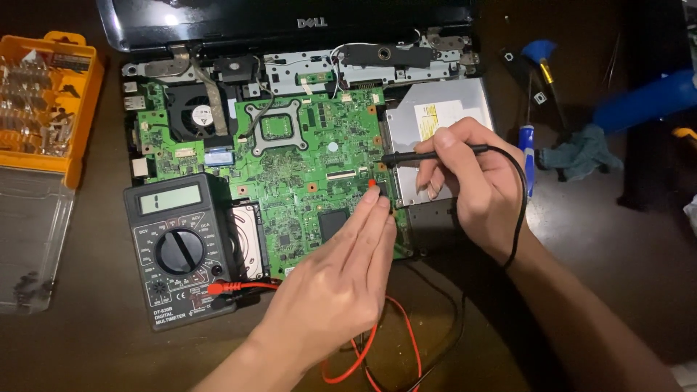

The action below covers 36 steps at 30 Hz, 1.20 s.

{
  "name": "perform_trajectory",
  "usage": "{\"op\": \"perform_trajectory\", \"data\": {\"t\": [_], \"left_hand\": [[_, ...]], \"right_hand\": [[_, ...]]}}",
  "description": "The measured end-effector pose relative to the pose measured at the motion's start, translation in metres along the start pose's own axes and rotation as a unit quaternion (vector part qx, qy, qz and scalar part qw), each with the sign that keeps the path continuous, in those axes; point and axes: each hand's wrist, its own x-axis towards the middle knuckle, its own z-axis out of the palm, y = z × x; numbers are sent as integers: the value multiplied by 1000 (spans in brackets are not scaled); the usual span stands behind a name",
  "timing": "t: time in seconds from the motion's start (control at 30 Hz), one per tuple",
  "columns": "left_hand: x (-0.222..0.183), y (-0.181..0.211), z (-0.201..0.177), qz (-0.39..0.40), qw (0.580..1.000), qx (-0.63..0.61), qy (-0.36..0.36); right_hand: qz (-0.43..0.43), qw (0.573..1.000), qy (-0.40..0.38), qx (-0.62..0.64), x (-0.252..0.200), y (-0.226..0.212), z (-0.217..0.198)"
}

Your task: Using a digital multimeter to test various points on a laptop motherboard for diagnostic purposes.

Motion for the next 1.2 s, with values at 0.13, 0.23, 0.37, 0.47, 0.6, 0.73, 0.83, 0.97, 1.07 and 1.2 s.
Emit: {"op": "perform_trajectory", "data": {"t": [0.13,0.23,0.37,0.47,0.6,0.73,0.83,0.97,1.07,1.2], "left_hand": [[0,0,1,-2,1000,-10,2],[0,1,-1,-3,1000,-21,6],[5,0,-8,-9,998,-65,14],[11,-3,-6,-9,999,-21,23],[16,-6,-2,-13,999,43,-18],[12,-6,3,-8,999,48,-19],[12,-6,3,-13,999,38,-25],[13,-6,2,-14,1000,10,-24],[12,-5,1,-12,1000,-1,-16],[13,-6,3,-13,1000,-8,-5]], "right_hand": [[-19,1000,-3,-4,2,3,0],[-12,1000,-1,7,1,2,1],[-1,999,51,0,2,4,1],[-10,999,47,-8,-1,1,2],[-10,999,35,-21,-1,1,1],[-42,998,28,-41,-4,2,-1],[-71,995,11,-70,-5,1,-1],[-158,974,7,-161,-8,3,-2],[-256,943,-15,-212,-8,2,-2],[-343,904,-58,-249,-8,6,-6]]}}
